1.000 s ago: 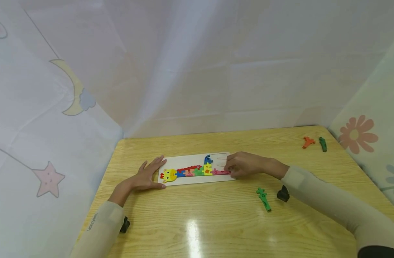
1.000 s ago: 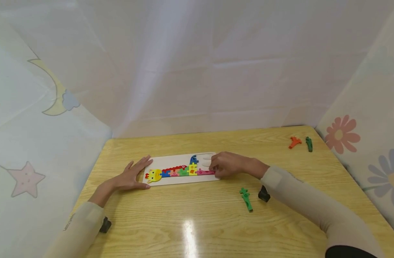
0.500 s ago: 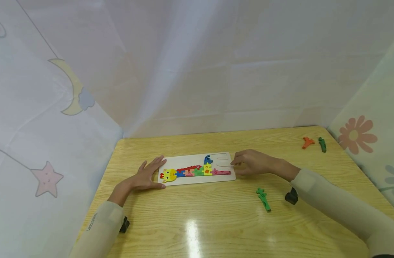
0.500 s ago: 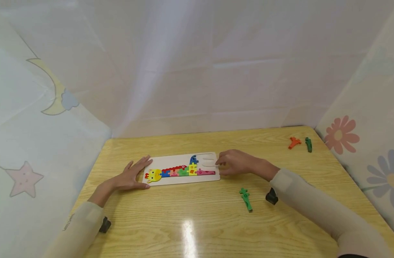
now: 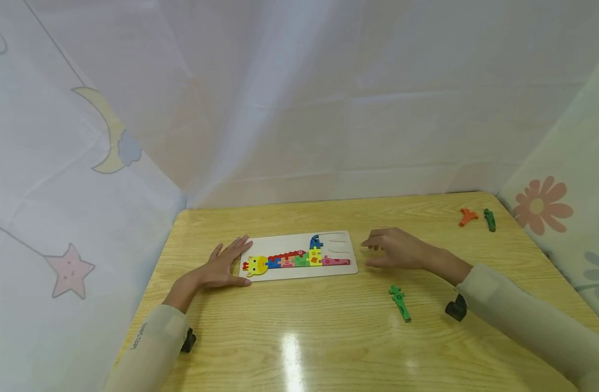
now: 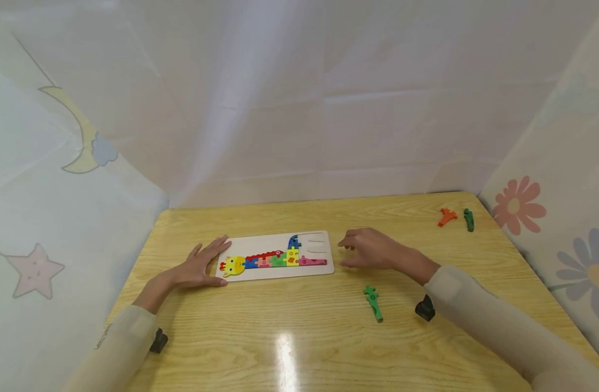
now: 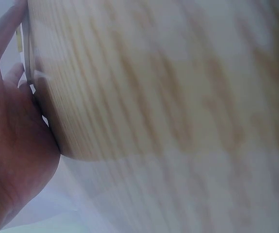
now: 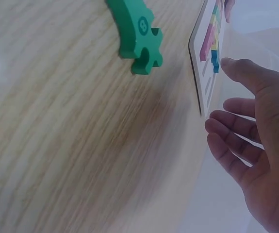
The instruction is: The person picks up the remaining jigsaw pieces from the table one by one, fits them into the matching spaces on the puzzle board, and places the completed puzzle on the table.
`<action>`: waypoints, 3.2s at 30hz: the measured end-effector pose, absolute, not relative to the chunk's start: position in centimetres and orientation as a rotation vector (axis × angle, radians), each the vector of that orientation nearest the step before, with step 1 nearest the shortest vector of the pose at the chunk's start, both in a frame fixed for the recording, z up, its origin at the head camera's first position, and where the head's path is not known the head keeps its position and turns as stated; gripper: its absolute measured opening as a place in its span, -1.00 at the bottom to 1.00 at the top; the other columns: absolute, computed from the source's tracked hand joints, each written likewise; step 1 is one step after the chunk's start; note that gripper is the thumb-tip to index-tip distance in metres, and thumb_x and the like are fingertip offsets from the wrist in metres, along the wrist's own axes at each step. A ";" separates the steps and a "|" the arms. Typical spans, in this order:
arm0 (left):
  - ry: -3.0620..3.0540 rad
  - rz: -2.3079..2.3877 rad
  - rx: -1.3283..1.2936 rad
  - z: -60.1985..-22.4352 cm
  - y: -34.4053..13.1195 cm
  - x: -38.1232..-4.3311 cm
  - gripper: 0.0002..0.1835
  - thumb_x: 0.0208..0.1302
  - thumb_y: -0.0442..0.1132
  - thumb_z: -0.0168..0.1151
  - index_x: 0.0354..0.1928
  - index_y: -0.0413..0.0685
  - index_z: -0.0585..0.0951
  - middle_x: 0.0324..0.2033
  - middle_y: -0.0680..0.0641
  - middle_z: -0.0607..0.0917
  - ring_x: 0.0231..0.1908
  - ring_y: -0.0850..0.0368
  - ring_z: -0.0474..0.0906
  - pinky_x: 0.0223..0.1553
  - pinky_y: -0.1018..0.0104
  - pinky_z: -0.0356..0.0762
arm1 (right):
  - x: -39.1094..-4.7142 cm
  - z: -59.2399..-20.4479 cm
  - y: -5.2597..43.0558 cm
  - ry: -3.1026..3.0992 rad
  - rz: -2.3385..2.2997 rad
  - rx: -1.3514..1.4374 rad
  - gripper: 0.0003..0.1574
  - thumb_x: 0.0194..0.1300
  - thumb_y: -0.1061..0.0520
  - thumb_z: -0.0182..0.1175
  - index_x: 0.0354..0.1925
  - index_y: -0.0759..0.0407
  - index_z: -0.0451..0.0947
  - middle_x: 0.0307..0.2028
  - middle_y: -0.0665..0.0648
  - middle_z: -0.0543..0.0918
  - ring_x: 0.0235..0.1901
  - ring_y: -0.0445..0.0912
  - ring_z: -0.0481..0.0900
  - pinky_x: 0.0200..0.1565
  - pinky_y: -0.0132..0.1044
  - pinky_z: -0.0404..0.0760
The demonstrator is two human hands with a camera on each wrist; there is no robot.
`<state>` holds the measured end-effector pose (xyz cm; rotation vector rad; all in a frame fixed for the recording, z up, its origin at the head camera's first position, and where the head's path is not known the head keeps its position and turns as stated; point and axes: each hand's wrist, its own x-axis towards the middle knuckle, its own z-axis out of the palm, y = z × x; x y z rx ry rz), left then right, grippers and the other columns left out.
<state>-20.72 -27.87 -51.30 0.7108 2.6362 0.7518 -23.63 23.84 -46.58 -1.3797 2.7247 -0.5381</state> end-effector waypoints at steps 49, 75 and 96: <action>2.645 0.787 0.754 -52.3 -28.4 -20.8 0.21 0.21 0.31 0.47 0.71 -0.02 0.06 0.71 -0.19 -0.08 0.66 -0.31 -0.18 0.51 -0.44 -0.50 | -16.0 -47.6 27.4 2.888 -0.556 -1.269 -0.33 0.14 -0.15 0.63 -0.02 0.34 0.76 -0.37 -0.03 0.63 -0.49 -0.41 0.36 -0.49 -0.48 0.44; 2.640 0.817 0.765 -52.2 -28.3 -20.8 0.21 0.21 0.33 0.45 0.71 -0.02 0.06 0.71 -0.18 -0.09 0.67 -0.26 -0.19 0.52 -0.44 -0.51 | -13.5 -49.6 28.4 2.900 -0.619 -1.258 -0.26 0.05 -0.19 0.68 0.01 0.28 0.74 -0.22 -0.04 0.62 -0.36 -0.37 0.45 -0.38 -0.45 0.56; 2.633 0.726 0.710 -51.1 -27.7 -20.7 0.19 0.25 0.23 0.48 0.71 -0.06 0.03 0.71 -0.20 -0.10 0.67 -0.30 -0.20 0.54 -0.41 -0.50 | -14.7 -49.4 29.3 2.752 -0.744 -1.255 -0.44 0.09 0.07 0.67 0.00 0.30 0.75 -0.29 -0.12 0.59 -0.37 -0.39 0.46 -0.41 -0.46 0.54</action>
